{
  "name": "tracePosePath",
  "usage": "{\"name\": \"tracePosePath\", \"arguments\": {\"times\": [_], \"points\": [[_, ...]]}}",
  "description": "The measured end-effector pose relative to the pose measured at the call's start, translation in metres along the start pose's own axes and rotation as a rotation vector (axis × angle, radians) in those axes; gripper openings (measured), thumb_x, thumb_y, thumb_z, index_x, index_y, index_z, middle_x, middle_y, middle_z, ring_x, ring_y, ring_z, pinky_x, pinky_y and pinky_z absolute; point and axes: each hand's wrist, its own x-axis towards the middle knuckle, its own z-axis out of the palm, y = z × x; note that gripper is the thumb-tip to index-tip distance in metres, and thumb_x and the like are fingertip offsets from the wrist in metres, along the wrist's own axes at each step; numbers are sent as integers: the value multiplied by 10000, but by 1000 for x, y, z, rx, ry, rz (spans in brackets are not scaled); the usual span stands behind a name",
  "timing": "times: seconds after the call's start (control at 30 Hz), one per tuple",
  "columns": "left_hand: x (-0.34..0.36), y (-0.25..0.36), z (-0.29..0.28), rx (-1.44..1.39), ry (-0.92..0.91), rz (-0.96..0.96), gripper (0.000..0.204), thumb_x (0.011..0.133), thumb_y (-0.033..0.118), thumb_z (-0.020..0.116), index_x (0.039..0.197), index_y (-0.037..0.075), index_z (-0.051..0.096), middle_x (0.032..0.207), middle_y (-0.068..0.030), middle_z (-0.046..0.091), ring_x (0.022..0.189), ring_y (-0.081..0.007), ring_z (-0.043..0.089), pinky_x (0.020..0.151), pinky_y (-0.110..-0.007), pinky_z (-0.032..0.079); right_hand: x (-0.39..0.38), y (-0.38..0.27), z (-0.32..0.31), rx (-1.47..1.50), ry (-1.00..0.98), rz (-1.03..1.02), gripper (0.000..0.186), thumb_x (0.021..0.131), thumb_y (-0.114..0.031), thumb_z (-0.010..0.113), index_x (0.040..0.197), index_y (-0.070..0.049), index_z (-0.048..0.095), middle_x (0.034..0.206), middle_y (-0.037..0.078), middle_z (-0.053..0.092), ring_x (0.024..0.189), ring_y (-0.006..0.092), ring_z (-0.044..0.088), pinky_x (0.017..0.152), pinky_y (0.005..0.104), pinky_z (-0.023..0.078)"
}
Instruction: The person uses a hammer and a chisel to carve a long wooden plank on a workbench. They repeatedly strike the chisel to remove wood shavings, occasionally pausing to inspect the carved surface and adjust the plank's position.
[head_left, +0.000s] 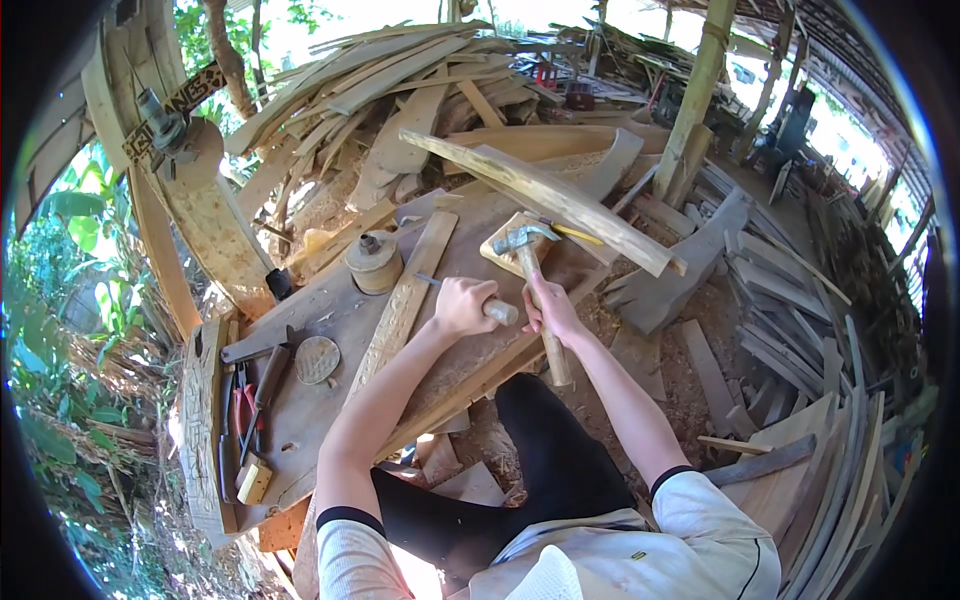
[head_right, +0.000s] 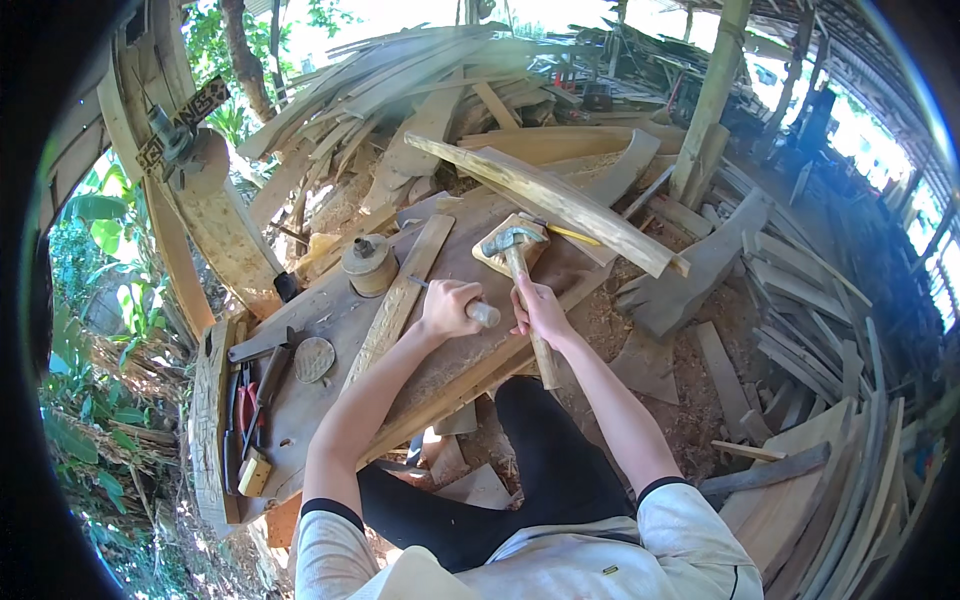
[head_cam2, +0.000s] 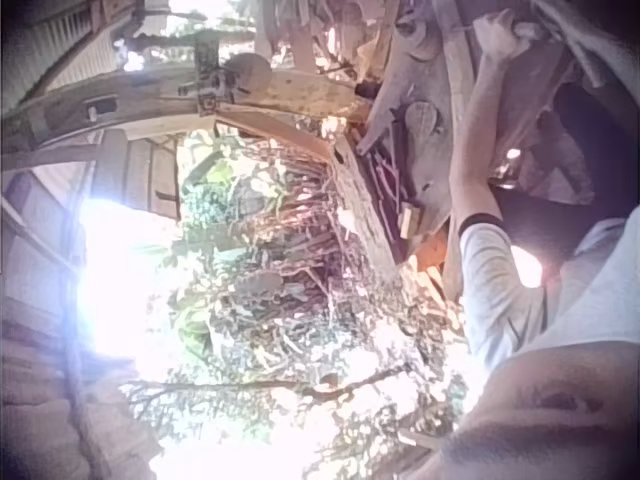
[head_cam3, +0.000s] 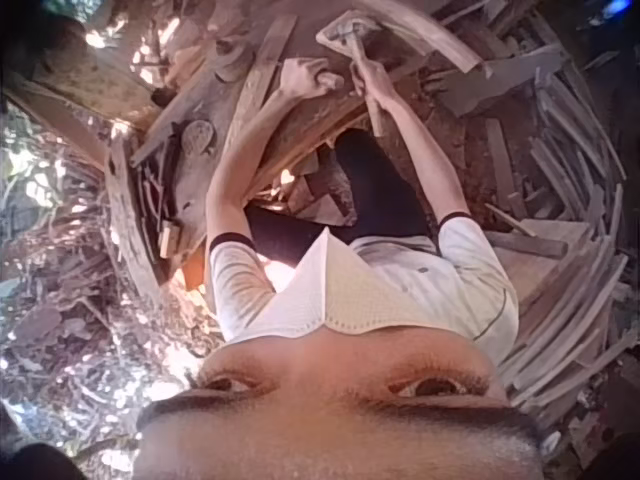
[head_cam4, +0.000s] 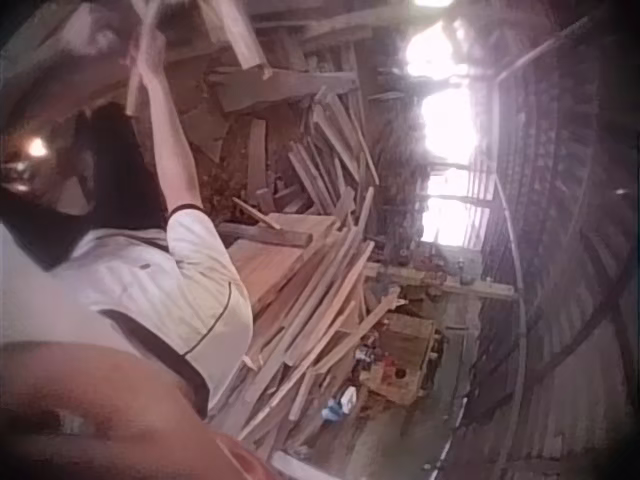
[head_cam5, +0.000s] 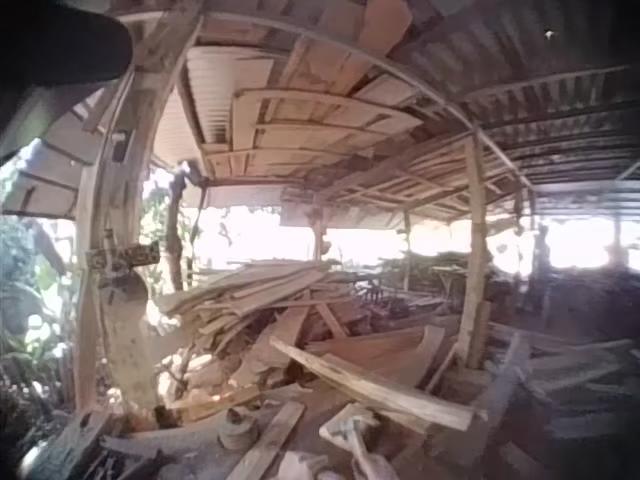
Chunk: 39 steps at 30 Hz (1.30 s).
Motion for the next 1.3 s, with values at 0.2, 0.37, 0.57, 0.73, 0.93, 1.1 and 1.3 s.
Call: {"name": "tracePosePath", "arguments": {"times": [0.2, 0.37, 0.57, 0.73, 0.93, 1.1, 1.3], "points": [[-2, 1, 6, 28, 38, 80, 188, 603, 229, 761, 685, 132, 622, 640, -74, 648, 602, -304, 667, 576, -413, 535, 1, 10, -4, 87, -56, -62, 534, 1093, -543, 394, 869, -77, 525, 562, -18, 431, 419, 108, 472, 523, 329, 560], [-7, 1, 3, 102, -7, 81, 217, 626, 200, 761, 699, 100, 583, 632, -93, 617, 591, -324, 636, 564, -426, 514, 7, 16, 0, 149, -101, -63, 524, 1089, -540, 414, 872, -78, 535, 559, -13, 450, 423, 108, 487, 513, 318, 552], [-3, 7, 6, 193, -70, 52, 188, 666, 153, 727, 747, 73, 578, 662, -121, 597, 622, -342, 603, 592, -444, 508, 11, 17, 0, 187, -73, -63, 561, 1086, -537, 426, 793, -67, 516, 519, -18, 419, 377, 108, 447, 436, 315, 512], [0, 16, 7, 315, -48, -4, 186, 706, 181, 718, 750, 85, 566, 675, -103, 591, 648, -329, 601, 611, -437, 508, 13, 20, -2, 194, -113, -81, 569, 1066, -574, 449, 823, -66, 533, 526, -17, 432, 393, 111, 469, 473, 309, 532], [3, 22, 7, 380, -38, -45, 236, 702, 205, 723, 716, 93, 516, 683, -97, 558, 657, -323, 570, 603, -438, 482, 12, 21, -2, 201, -111, -129, 558, 1089, -540, 413, 792, -74, 497, 513, -19, 407, 382, 101, 455, 454, 313, 524], [4, 20, 6, 300, -17, -81, 226, 714, 182, 720, 718, 84, 516, 666, -116, 558, 625, -347, 572, 610, -441, 479, 11, 23, 3, 255, -48, -153, 530, 1103, -475, 428, 762, -75, 495, 488, -25, 401, 359, 86, 427, 388, 281, 445], [1, 13, 2, 195, 11, -41, 234, 699, 169, 729, 690, 89, 510, 643, -109, 549, 603, -335, 573, 584, -424, 457, 6, 23, 7, 314, -39, -136, 490, 1107, -450, 431, 795, -81, 510, 506, -23, 420, 372, 90, 445, 398, 279, 466]]}}
